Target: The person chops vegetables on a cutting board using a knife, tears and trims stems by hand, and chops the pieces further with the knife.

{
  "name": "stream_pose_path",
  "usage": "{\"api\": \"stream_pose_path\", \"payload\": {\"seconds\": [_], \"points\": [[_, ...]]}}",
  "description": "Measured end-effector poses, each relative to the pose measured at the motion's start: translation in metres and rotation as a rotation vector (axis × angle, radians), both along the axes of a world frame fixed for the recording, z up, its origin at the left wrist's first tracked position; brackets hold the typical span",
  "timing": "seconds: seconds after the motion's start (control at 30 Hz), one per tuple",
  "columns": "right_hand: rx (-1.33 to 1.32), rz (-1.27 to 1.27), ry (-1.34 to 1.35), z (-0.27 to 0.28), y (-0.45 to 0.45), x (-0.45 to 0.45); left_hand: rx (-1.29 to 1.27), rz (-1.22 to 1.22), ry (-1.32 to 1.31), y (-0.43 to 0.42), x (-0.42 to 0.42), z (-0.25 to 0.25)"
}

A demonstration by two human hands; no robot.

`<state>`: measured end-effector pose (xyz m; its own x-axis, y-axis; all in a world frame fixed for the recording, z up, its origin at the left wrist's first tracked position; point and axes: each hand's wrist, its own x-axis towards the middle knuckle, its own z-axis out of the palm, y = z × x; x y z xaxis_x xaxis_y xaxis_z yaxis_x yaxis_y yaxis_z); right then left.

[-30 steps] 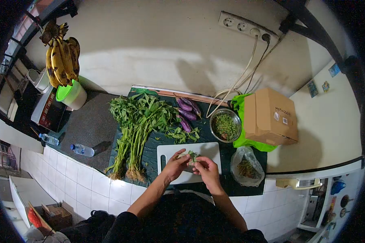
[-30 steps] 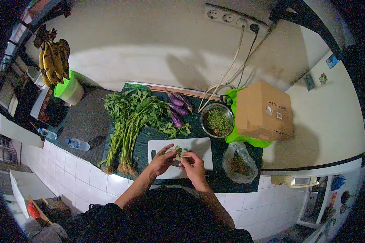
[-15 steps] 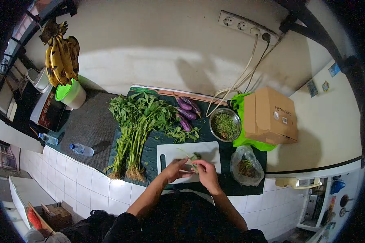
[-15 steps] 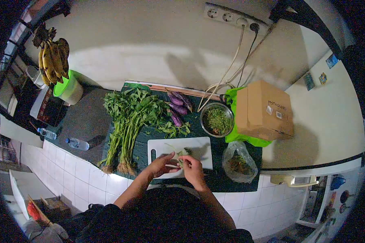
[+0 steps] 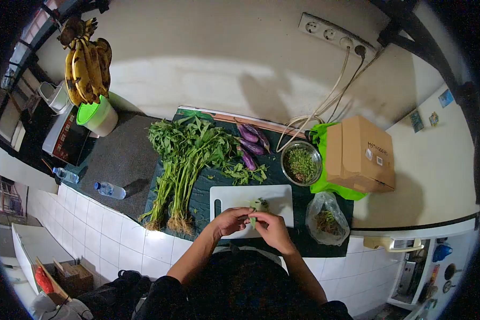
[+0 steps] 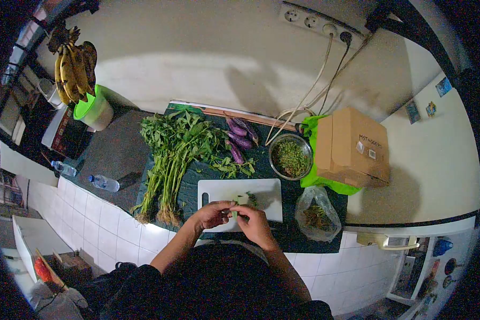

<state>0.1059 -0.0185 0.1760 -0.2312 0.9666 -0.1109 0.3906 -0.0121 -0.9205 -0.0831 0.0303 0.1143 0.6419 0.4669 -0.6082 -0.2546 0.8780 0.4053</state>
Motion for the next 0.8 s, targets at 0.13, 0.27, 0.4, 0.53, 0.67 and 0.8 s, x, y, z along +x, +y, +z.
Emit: {"api": "stream_pose_path", "payload": {"seconds": [0.13, 0.27, 0.4, 0.53, 0.67, 0.8], "points": [[0.166, 0.082, -0.046, -0.005, 0.005, 0.004, 0.043, 0.056, 0.034, 0.001, 0.000, 0.003], [0.266, 0.116, -0.133, -0.009, 0.003, 0.003, 0.062, 0.096, 0.067, 0.001, 0.002, 0.003], [0.327, 0.087, -0.161, -0.014, 0.002, 0.000, 0.136, 0.186, 0.094, -0.002, 0.005, -0.004], [0.380, 0.037, -0.181, -0.007, 0.002, -0.002, 0.339, 0.232, 0.220, 0.000, 0.006, -0.005], [0.345, -0.022, -0.162, -0.001, 0.003, -0.004, 0.423, 0.272, 0.256, 0.000, 0.011, -0.008], [0.360, -0.059, -0.080, -0.006, 0.006, -0.003, 0.473, 0.268, 0.285, -0.001, 0.013, 0.003]]}}
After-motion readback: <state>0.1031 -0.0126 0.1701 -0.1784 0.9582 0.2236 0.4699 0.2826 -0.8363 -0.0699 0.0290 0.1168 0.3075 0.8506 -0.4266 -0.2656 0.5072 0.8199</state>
